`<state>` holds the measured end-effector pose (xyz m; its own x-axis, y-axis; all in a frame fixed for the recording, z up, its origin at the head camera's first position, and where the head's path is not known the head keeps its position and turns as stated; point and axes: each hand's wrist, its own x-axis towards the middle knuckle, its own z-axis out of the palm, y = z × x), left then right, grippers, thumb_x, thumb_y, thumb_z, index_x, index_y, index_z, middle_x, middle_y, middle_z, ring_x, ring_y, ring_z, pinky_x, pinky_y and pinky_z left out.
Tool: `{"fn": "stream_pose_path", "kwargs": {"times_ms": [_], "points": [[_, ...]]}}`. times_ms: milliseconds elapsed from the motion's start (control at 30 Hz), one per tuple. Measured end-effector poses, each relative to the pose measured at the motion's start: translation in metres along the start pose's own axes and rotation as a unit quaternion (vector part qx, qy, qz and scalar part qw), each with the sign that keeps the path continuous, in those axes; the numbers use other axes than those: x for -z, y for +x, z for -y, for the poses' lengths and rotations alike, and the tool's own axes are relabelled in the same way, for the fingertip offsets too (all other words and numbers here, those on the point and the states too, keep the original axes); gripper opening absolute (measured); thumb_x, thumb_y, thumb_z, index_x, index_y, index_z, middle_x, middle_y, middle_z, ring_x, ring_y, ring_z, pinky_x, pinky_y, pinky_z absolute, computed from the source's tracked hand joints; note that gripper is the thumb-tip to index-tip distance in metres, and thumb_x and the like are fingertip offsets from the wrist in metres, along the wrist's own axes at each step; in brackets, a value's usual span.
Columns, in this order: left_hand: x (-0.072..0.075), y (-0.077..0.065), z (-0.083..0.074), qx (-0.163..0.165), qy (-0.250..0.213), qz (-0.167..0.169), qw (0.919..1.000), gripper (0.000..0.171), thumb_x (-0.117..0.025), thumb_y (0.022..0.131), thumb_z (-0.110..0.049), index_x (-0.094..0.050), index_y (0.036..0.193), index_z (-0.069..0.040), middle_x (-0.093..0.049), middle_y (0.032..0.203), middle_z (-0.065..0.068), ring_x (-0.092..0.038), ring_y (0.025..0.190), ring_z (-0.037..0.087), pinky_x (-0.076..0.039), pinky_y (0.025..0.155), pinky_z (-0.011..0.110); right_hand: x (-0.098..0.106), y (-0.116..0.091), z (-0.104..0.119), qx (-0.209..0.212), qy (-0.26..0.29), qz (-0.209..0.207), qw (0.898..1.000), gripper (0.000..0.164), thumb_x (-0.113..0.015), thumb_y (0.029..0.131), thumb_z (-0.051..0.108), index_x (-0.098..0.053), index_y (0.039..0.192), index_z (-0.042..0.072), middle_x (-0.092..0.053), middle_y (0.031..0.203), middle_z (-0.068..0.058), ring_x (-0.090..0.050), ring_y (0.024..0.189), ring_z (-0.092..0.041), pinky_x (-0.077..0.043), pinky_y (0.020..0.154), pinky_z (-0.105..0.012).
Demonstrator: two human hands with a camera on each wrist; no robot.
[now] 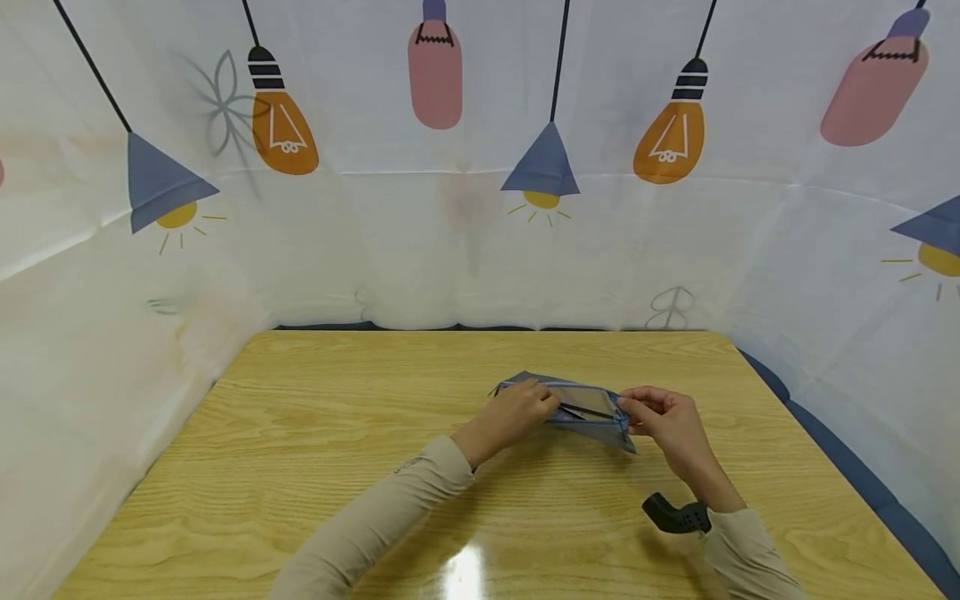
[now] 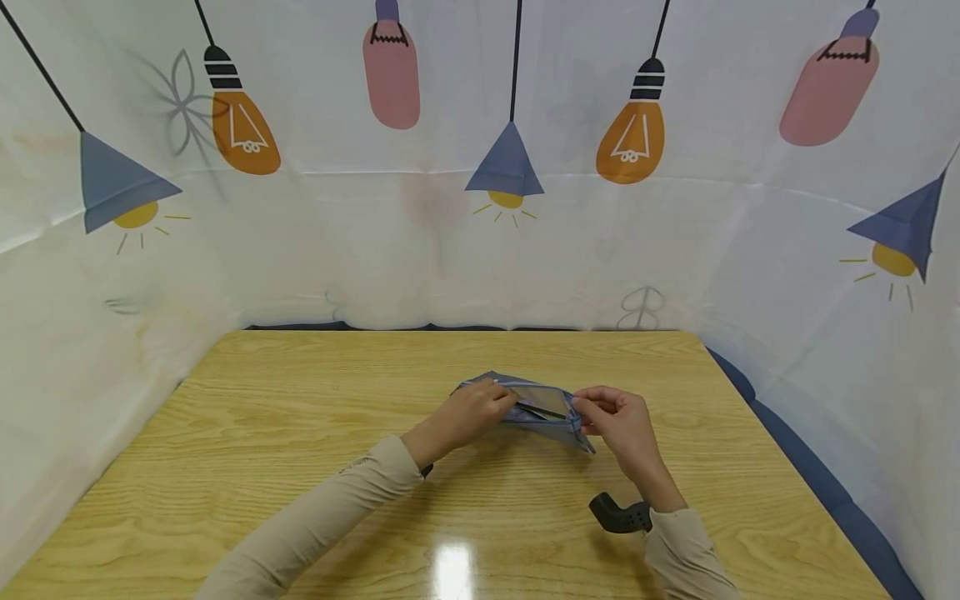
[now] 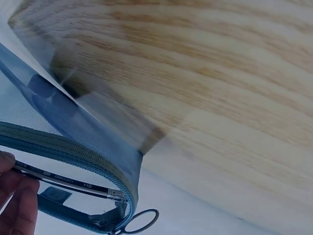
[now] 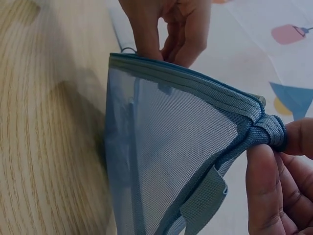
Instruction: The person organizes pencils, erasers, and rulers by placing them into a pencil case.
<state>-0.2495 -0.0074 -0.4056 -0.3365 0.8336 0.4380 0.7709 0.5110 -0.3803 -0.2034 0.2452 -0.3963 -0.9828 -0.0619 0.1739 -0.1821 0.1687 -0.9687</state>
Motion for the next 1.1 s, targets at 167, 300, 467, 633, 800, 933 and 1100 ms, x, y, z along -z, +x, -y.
{"fn": "stream_pose_path", "kwargs": {"times_ms": [167, 300, 467, 633, 800, 933, 1100], "points": [[0.001, 0.001, -0.001, -0.013, 0.035, 0.005, 0.9993, 0.012, -0.063, 0.095, -0.008, -0.07, 0.105, -0.011, -0.067, 0.093, 0.002, -0.062, 0.08, 0.013, -0.05, 0.07, 0.019, -0.001, -0.002, 0.001, 0.017, -0.026, -0.01, 0.999, 0.03, -0.066, 0.094, 0.012, -0.064, 0.108, -0.014, -0.067, 0.082, -0.006, -0.064, 0.067, -0.016, -0.057, 0.064, -0.034], [0.0, 0.001, -0.003, -0.015, 0.047, 0.013, 0.9987, 0.013, -0.062, 0.095, -0.01, -0.07, 0.106, -0.011, -0.067, 0.094, 0.002, -0.063, 0.082, 0.012, -0.051, 0.072, 0.018, -0.003, -0.002, 0.0, 0.033, -0.047, -0.026, 0.998, 0.027, -0.067, 0.093, 0.012, -0.067, 0.106, -0.011, -0.068, 0.084, -0.01, -0.064, 0.065, -0.017, -0.056, 0.062, -0.032], [-0.003, 0.001, -0.007, -0.02, 0.068, 0.037, 0.9968, 0.016, -0.06, 0.097, -0.011, -0.07, 0.11, -0.013, -0.068, 0.102, 0.002, -0.064, 0.091, 0.012, -0.051, 0.076, 0.018, -0.006, -0.001, 0.001, 0.049, -0.062, -0.046, 0.996, 0.023, -0.068, 0.092, 0.01, -0.069, 0.104, -0.009, -0.069, 0.085, -0.012, -0.064, 0.064, -0.016, -0.056, 0.061, -0.032], [-0.006, 0.0, -0.01, -0.023, 0.077, 0.027, 0.9964, 0.018, -0.058, 0.098, -0.013, -0.069, 0.112, -0.012, -0.068, 0.104, 0.002, -0.063, 0.09, 0.014, -0.051, 0.069, 0.016, -0.008, 0.0, 0.002, 0.058, -0.064, -0.049, 0.995, 0.023, -0.069, 0.091, 0.01, -0.069, 0.103, -0.009, -0.069, 0.085, -0.013, -0.064, 0.063, -0.015, -0.056, 0.06, -0.031], [-0.009, 0.001, -0.009, -0.03, 0.08, 0.02, 0.9961, 0.017, -0.057, 0.099, -0.013, -0.068, 0.112, -0.012, -0.067, 0.104, 0.002, -0.062, 0.09, 0.014, -0.051, 0.07, 0.017, -0.008, 0.0, 0.003, 0.056, -0.064, -0.045, 0.995, 0.023, -0.069, 0.091, 0.01, -0.069, 0.103, -0.009, -0.069, 0.084, -0.012, -0.064, 0.063, -0.015, -0.056, 0.059, -0.03], [-0.012, 0.002, -0.008, -0.046, 0.082, 0.027, 0.9952, 0.015, -0.057, 0.099, -0.012, -0.067, 0.11, -0.011, -0.066, 0.103, 0.002, -0.062, 0.09, 0.013, -0.051, 0.073, 0.018, -0.006, -0.001, 0.003, 0.051, -0.069, -0.041, 0.995, 0.024, -0.069, 0.091, 0.011, -0.069, 0.103, -0.009, -0.069, 0.083, -0.01, -0.063, 0.063, -0.015, -0.056, 0.059, -0.031], [-0.017, 0.004, -0.007, -0.056, 0.077, 0.035, 0.9949, 0.017, -0.056, 0.099, -0.011, -0.064, 0.113, -0.01, -0.065, 0.107, 0.003, -0.063, 0.09, 0.013, -0.051, 0.078, 0.019, -0.004, 0.0, 0.003, 0.048, -0.072, -0.038, 0.996, 0.025, -0.069, 0.092, 0.013, -0.069, 0.103, -0.009, -0.069, 0.083, -0.009, -0.063, 0.063, -0.016, -0.056, 0.06, -0.031]]}}
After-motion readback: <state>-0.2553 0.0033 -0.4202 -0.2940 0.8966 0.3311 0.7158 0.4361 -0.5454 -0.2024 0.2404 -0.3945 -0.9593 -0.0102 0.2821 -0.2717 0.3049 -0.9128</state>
